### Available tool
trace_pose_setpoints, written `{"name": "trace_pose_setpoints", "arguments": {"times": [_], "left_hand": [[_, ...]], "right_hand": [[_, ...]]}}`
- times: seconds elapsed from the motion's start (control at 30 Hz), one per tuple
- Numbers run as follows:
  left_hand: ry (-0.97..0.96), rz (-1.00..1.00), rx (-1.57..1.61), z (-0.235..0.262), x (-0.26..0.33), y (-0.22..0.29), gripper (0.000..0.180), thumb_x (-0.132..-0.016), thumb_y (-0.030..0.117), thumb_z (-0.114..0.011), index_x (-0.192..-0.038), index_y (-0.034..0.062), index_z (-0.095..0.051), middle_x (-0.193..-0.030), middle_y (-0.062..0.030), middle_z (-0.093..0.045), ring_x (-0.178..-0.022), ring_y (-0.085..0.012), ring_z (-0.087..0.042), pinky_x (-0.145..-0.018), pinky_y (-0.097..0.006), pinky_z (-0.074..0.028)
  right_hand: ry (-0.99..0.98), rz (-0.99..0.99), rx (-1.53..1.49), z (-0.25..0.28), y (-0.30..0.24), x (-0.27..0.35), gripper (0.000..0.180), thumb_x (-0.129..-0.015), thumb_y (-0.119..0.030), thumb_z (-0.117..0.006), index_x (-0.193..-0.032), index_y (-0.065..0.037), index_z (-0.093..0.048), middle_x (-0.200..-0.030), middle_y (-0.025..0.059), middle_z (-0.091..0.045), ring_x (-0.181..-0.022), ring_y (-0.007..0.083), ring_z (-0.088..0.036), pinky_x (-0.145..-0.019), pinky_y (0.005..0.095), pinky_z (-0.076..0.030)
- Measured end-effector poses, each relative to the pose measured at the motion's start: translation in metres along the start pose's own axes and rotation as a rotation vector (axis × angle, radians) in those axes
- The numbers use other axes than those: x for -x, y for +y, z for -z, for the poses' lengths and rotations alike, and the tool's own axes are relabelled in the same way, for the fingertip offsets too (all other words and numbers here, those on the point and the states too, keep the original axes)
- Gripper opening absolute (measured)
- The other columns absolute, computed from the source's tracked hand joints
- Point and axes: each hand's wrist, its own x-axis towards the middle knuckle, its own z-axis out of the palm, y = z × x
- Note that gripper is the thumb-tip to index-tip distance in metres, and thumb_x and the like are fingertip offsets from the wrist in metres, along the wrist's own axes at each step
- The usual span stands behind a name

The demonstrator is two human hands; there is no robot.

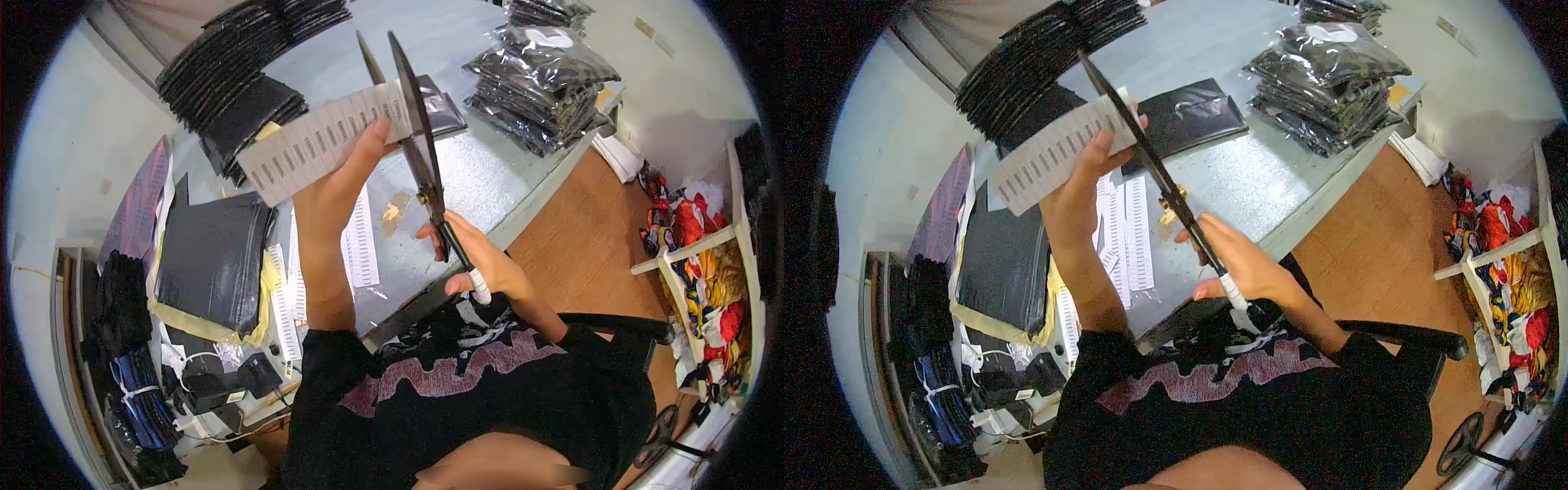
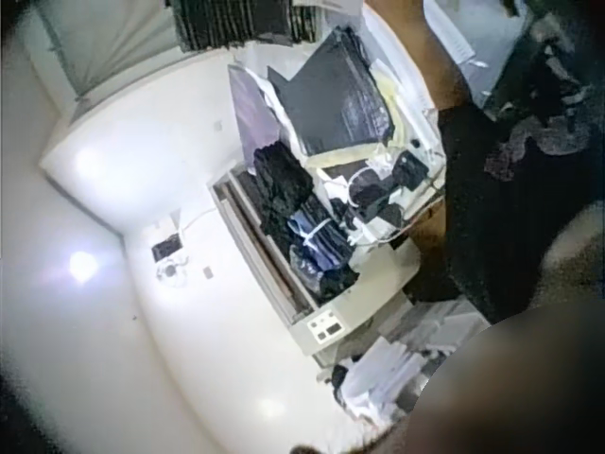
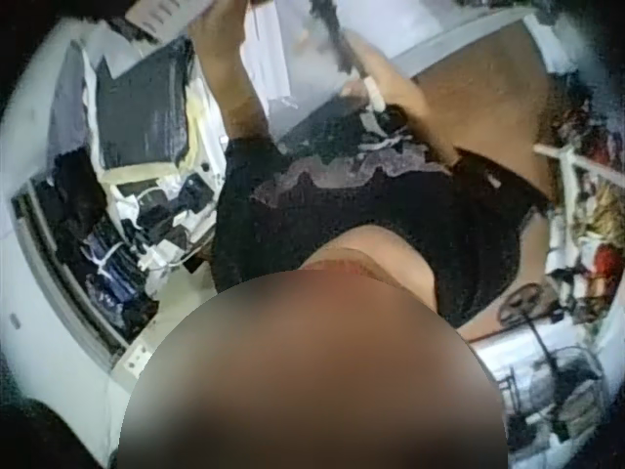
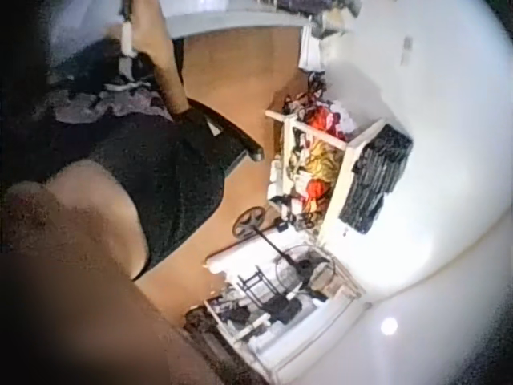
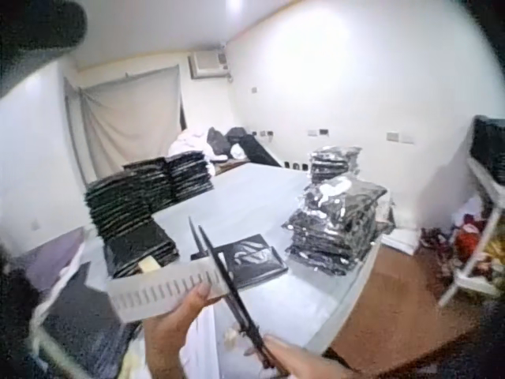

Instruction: Packing clothing items into black shipping bags, cutting labels with scissors, and sealing them with tape.

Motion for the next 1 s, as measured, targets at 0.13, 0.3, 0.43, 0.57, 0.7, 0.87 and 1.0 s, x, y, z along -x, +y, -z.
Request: {"name": "trace_pose_setpoints", "arguments": {"times": [0.13, 0.3, 0.43, 0.57, 0.7, 0.87, 1.0], "left_hand": [[0.053, -0.064, -0.086, -0.001, 0.008, -0.004, 0.020, -0.079, 0.012, -0.065, -0.092, -0.0020, -0.061, -0.081, -0.0054, -0.061, -0.072, -0.0096, -0.057, -0.063, -0.021, -0.045], [0.085, -0.089, -0.214, -0.011, 0.017, 0.006, 0.014, -0.078, 0.013, -0.066, -0.084, 0.0011, -0.062, -0.071, -0.0025, -0.058, -0.064, -0.0087, -0.053, -0.058, -0.021, -0.041], [0.035, -0.034, -0.285, -0.019, 0.012, 0.008, 0.016, -0.078, 0.016, -0.066, -0.083, 0.0022, -0.060, -0.065, -0.0013, -0.053, -0.060, -0.0084, -0.050, -0.056, -0.023, -0.040], [0.049, -0.042, -0.242, -0.023, 0.010, -0.005, 0.022, -0.079, 0.023, -0.065, -0.084, 0.0019, -0.061, -0.067, -0.0008, -0.054, -0.062, -0.0084, -0.050, -0.055, -0.024, -0.040], [0.058, 0.078, -0.212, -0.025, 0.008, -0.007, 0.023, -0.079, 0.023, -0.066, -0.085, 0.0019, -0.061, -0.071, -0.0008, -0.056, -0.066, -0.0086, -0.051, -0.058, -0.023, -0.040], [-0.021, 0.189, -0.111, -0.024, 0.003, -0.015, 0.025, -0.079, 0.024, -0.067, -0.090, 0.0022, -0.060, -0.077, -0.0011, -0.059, -0.070, -0.0084, -0.053, -0.061, -0.023, -0.042], [0.053, 0.230, -0.059, -0.028, 0.003, -0.024, 0.025, -0.080, 0.023, -0.066, -0.093, 0.0019, -0.061, -0.081, -0.0017, -0.060, -0.073, -0.0086, -0.054, -0.065, -0.022, -0.043]], "right_hand": [[-0.024, 0.001, -0.012, -0.001, 0.002, 0.007, 0.075, -0.062, -0.048, -0.073, -0.112, 0.001, -0.045, -0.088, 0.0094, -0.041, -0.071, 0.0191, -0.047, -0.067, 0.0307, -0.042], [0.030, 0.025, -0.006, -0.003, 0.004, 0.013, 0.076, -0.065, -0.053, -0.068, -0.111, 0.003, -0.045, -0.084, 0.0096, -0.039, -0.071, 0.0201, -0.045, -0.066, 0.0303, -0.041], [0.036, -0.018, -0.078, -0.002, 0.004, 0.012, 0.079, -0.066, -0.057, -0.066, -0.111, 0.004, -0.045, -0.083, 0.0087, -0.038, -0.073, 0.0198, -0.045, -0.065, 0.0302, -0.040], [0.050, -0.029, -0.114, -0.003, 0.014, 0.013, 0.084, -0.066, -0.063, -0.062, -0.112, 0.004, -0.044, -0.083, 0.0084, -0.037, -0.072, 0.0192, -0.045, -0.066, 0.0306, -0.041], [0.058, -0.088, -0.178, 0.002, 0.007, 0.010, 0.087, -0.064, -0.065, -0.062, -0.114, 0.003, -0.043, -0.085, 0.0086, -0.038, -0.071, 0.0193, -0.045, -0.066, 0.0316, -0.041], [0.084, -0.100, -0.084, 0.012, 0.013, 0.013, 0.087, -0.063, -0.064, -0.064, -0.114, 0.003, -0.043, -0.085, 0.0090, -0.038, -0.073, 0.0198, -0.045, -0.067, 0.0312, -0.041], [0.061, -0.157, -0.029, 0.011, 0.018, 0.015, 0.087, -0.062, -0.061, -0.067, -0.115, 0.003, -0.043, -0.086, 0.0080, -0.037, -0.075, 0.0192, -0.044, -0.068, 0.0304, -0.041]]}}
